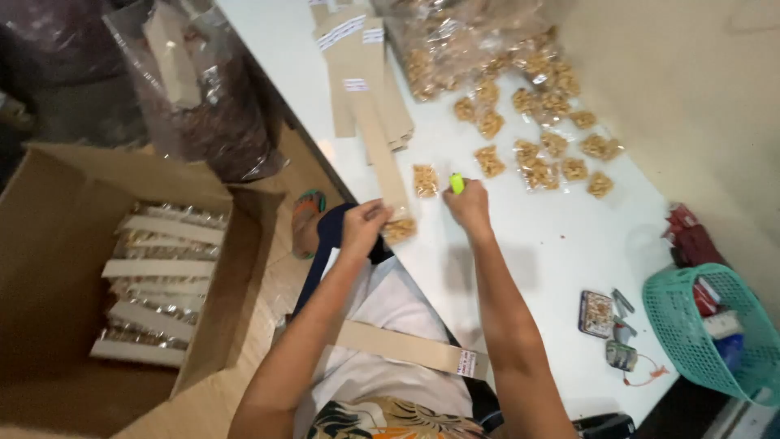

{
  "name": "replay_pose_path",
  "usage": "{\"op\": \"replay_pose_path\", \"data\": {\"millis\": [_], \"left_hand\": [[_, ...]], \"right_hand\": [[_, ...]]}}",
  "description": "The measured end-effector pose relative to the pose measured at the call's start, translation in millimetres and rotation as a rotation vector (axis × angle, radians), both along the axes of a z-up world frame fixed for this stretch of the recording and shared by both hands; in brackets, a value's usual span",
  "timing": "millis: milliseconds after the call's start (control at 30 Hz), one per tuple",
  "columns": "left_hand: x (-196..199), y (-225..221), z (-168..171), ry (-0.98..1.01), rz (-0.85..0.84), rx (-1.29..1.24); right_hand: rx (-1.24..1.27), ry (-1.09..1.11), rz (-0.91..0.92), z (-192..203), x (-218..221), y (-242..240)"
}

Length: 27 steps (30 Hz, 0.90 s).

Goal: Stapling small bags of snacks onto cardboard display strips for retail sale.

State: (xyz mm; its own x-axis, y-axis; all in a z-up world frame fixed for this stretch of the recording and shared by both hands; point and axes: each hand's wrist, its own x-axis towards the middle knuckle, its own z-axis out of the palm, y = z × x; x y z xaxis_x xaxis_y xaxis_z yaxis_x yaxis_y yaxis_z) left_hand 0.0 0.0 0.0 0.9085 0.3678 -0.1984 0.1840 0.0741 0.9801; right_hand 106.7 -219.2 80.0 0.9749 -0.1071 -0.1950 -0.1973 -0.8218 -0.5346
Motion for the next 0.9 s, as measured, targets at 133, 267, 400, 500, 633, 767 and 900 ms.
{"op": "replay_pose_path", "data": {"millis": [133, 267, 400, 500, 633, 767, 900], "left_hand": [[-6, 12, 62, 0.105, 0.068, -0.227], [4, -4, 59, 0.039, 0.018, -0.283], [2, -37, 76, -0.055, -0.146, -0.369], [-1, -53, 81, -0.065, -0.172, -0.484], [-7, -54, 103, -0.084, -0.191, -0.515], [-11, -55, 136, -0.017, -0.197, -0.042], [-4, -61, 126, -0.040, -0.185, 0.071]], "right_hand": [[0.266, -0.103, 0.081, 76, -36, -10], [0.565, -0.030, 0.302, 130, -66, -25], [0.706, 0.002, 0.228, 118, -64, -14], [0.726, -0.033, 0.136, 114, -66, -16], [0.731, -0.041, 0.100, 112, -65, -19], [0.754, -0.043, 0.058, 111, -66, -20], [0.641, -0.004, 0.004, 134, -75, -18]]}}
